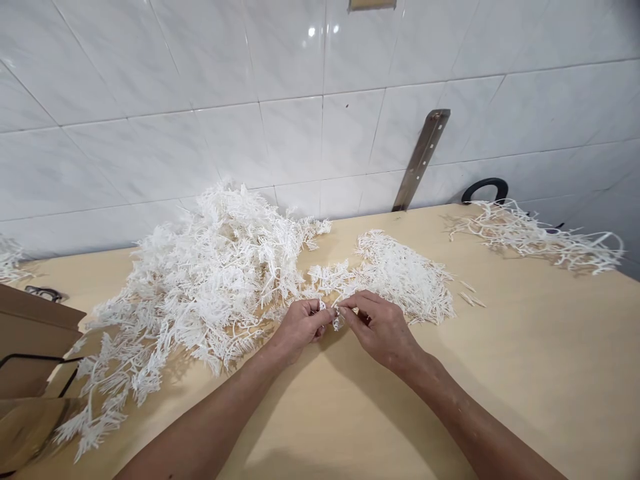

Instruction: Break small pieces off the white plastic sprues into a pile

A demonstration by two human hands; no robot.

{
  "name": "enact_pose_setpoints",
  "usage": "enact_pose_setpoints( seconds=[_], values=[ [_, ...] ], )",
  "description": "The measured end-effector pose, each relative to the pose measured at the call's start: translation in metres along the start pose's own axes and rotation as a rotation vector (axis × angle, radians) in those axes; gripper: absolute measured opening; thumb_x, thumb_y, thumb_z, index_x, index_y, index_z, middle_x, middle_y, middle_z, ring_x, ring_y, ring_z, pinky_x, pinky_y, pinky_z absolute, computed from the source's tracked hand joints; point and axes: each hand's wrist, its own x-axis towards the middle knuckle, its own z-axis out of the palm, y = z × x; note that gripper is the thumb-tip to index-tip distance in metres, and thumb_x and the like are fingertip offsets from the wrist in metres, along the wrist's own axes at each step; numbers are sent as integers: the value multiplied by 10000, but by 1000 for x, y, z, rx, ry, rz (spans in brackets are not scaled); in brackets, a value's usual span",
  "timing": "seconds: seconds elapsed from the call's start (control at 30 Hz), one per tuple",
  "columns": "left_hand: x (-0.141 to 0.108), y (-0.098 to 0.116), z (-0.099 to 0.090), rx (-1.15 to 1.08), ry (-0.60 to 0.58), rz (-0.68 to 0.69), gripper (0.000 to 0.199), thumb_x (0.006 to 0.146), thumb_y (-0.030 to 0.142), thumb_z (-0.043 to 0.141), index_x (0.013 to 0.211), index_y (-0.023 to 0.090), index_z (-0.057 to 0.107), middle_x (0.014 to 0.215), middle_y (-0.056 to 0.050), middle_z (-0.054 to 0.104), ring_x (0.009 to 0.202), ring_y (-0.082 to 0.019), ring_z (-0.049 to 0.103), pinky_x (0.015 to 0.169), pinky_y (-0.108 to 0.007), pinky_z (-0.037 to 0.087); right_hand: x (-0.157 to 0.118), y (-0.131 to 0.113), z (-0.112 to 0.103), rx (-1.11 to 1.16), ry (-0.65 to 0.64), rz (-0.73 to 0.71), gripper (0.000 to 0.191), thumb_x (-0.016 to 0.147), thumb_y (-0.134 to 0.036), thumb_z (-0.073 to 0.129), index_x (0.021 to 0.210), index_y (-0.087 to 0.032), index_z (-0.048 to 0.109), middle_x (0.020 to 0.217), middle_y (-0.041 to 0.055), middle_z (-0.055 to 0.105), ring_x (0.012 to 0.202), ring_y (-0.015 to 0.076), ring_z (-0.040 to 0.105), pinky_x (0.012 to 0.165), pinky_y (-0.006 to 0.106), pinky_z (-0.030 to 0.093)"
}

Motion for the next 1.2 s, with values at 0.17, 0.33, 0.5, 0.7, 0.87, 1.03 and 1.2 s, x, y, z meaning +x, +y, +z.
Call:
enact_pose_setpoints(
  seconds=[0.17,0.33,0.5,0.7,0.87,1.03,1.2],
  values=[
    [2,-3,-2,20,-33,11,393,708,490,712,599,170,513,487,45,453,436,-60,321,458,-237,199,2,2,-3,21,-70,49,209,947,-299,497,875,-226,680,839,43,689,675,161,595,617,302,470],
    [1,-1,-3,37,-56,25,394,721,502,697,614,172,509,487,49,442,436,-59,310,457,-233,196,2,4,-3,17,-79,40,175,927,-279,527,900,-227,693,880,41,693,677,151,602,631,297,478],
    [-3,4,1,39,-41,21,362,722,476,691,631,173,516,491,54,427,440,-57,290,455,-234,183,0,6,-1,-11,-84,11,184,939,-281,518,915,-228,692,880,49,683,669,152,592,636,302,475],
    [-2,1,3,96,-26,45,328,742,440,670,617,178,518,483,51,438,442,-65,308,464,-234,208,-2,4,2,-49,-65,1,177,937,-257,494,896,-211,660,861,47,656,604,130,547,590,277,448],
    [1,-5,3,134,21,64,333,768,448,654,622,184,514,481,45,465,446,-76,348,479,-236,243,-2,3,3,-126,-65,-14,166,931,-211,479,878,-204,636,847,41,640,610,129,538,604,270,431],
    [-1,-3,4,152,3,137,327,782,425,638,608,178,513,507,44,439,489,-85,348,508,-243,254,-2,-1,6,-208,-38,-71,167,914,-171,472,844,-193,623,767,33,622,603,131,534,581,258,395],
    [-3,-1,4,112,-1,166,356,767,464,658,620,164,537,540,39,430,521,-86,347,525,-248,248,0,-2,16,-287,81,-38,200,881,-181,441,715,-194,552,717,45,599,570,137,498,538,261,371]
  ],
)
